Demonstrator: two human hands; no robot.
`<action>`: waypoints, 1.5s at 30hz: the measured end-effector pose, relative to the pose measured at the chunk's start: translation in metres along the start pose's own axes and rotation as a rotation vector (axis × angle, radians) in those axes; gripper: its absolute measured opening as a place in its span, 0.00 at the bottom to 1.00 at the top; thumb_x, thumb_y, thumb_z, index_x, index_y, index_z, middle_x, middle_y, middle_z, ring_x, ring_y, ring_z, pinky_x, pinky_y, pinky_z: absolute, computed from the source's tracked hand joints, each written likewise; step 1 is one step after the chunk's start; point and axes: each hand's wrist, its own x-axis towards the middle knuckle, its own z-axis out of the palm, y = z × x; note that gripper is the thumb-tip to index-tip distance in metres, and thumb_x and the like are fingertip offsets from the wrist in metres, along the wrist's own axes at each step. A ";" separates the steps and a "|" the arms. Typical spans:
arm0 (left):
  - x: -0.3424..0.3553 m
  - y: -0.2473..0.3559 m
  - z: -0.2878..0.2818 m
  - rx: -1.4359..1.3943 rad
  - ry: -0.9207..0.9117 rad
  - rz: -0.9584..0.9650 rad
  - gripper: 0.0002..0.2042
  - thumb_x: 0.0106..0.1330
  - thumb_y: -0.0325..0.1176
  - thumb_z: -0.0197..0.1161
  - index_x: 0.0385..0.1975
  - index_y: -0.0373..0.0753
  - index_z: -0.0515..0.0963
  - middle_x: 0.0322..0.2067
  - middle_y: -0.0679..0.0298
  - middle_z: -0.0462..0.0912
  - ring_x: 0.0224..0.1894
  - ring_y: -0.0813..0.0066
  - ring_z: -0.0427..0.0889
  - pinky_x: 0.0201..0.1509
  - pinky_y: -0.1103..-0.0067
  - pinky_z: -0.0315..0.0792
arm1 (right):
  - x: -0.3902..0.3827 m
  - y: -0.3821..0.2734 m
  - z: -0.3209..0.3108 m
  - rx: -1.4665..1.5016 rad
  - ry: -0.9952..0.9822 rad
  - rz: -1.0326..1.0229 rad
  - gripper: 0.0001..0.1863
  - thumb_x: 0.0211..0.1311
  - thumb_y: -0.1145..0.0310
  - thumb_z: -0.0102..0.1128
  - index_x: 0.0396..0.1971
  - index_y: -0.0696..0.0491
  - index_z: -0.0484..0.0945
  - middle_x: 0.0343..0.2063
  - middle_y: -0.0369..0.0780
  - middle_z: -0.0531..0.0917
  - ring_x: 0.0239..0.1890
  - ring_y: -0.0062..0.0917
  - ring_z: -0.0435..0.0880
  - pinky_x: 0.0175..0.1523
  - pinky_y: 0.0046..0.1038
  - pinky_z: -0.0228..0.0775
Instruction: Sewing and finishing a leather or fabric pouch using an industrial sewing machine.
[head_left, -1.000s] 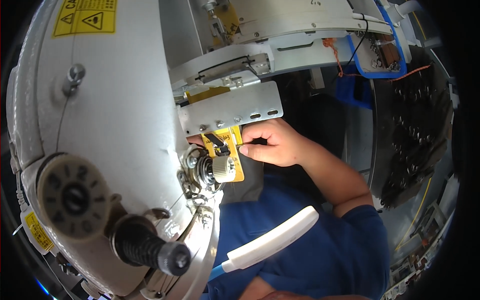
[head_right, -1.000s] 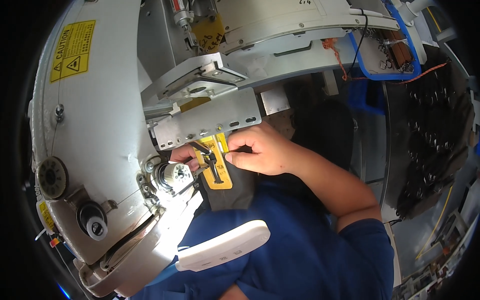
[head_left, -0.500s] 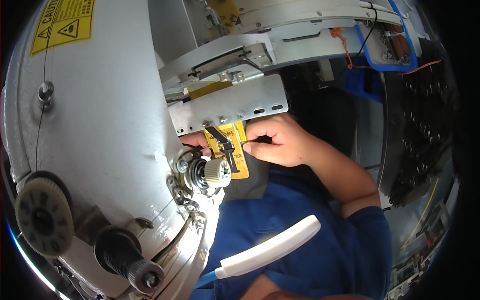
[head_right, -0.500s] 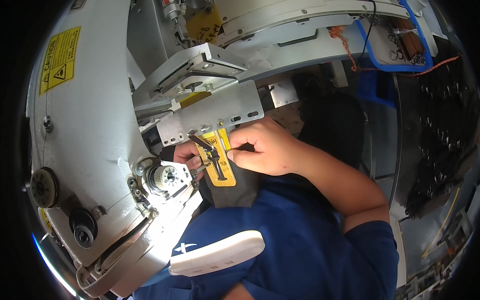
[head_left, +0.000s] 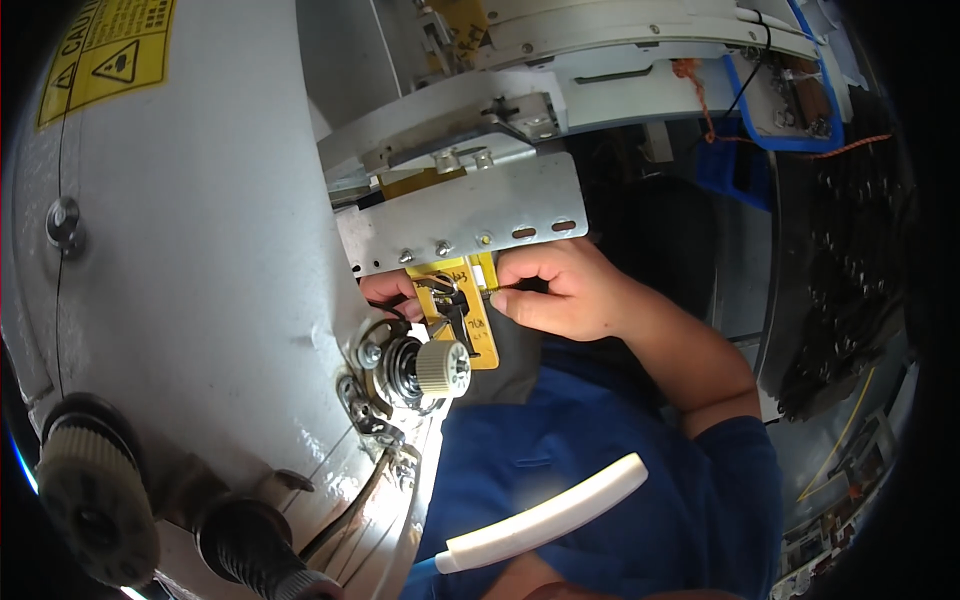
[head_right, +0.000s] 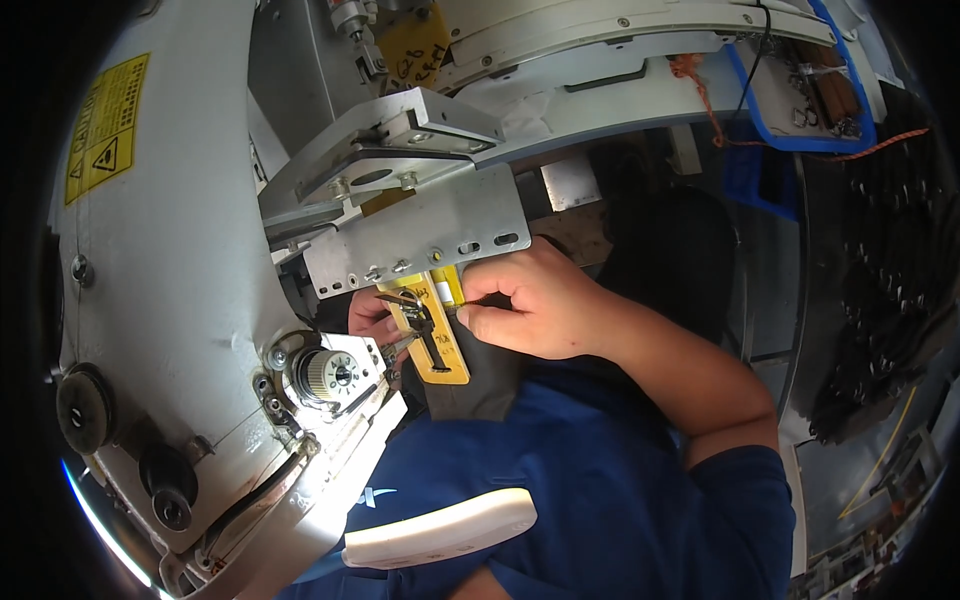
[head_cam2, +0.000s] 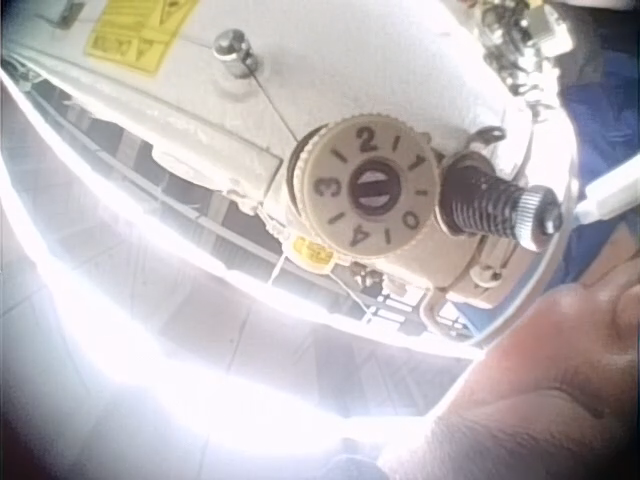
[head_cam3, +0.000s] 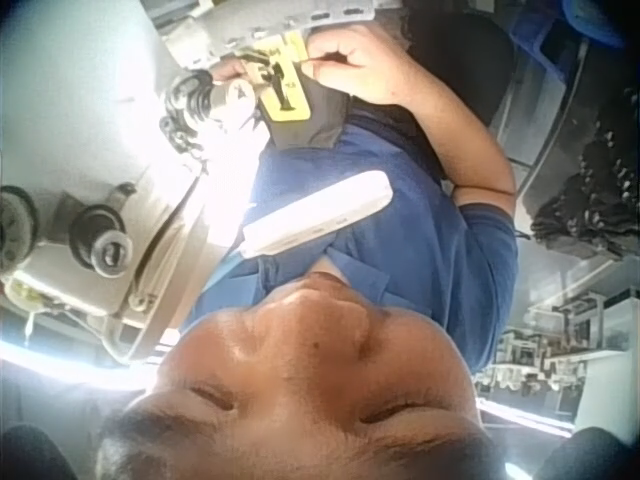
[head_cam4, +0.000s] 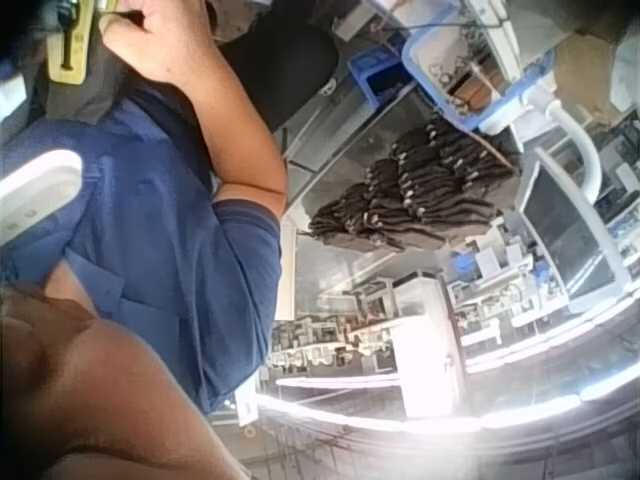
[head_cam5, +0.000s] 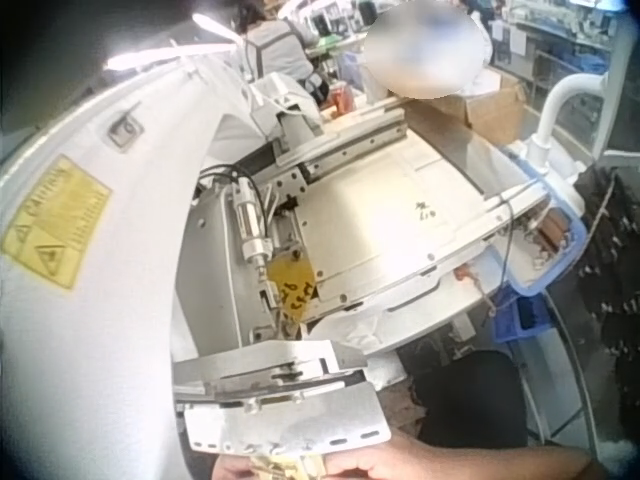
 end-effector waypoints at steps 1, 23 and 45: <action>0.000 -0.002 -0.001 -0.002 0.001 0.021 0.08 0.68 0.29 0.62 0.31 0.29 0.81 0.31 0.56 0.86 0.25 0.76 0.81 0.30 0.79 0.73 | 0.000 0.000 0.000 -0.003 0.007 -0.014 0.07 0.57 0.69 0.65 0.32 0.57 0.83 0.29 0.46 0.85 0.34 0.42 0.85 0.39 0.35 0.73; 0.000 -0.022 -0.033 -0.110 -0.073 0.060 0.08 0.73 0.26 0.58 0.44 0.30 0.80 0.50 0.51 0.83 0.53 0.62 0.82 0.59 0.68 0.73 | 0.001 0.007 0.008 0.040 0.114 -0.117 0.05 0.59 0.73 0.66 0.26 0.56 0.80 0.23 0.39 0.80 0.27 0.27 0.79 0.35 0.29 0.69; -0.019 -0.049 0.021 -0.267 0.819 0.174 0.11 0.63 0.26 0.68 0.43 0.29 0.82 0.41 0.57 0.86 0.46 0.70 0.84 0.56 0.73 0.77 | -0.030 0.003 0.049 -0.250 0.712 -0.185 0.13 0.55 0.71 0.72 0.38 0.57 0.81 0.34 0.40 0.84 0.35 0.28 0.83 0.41 0.29 0.74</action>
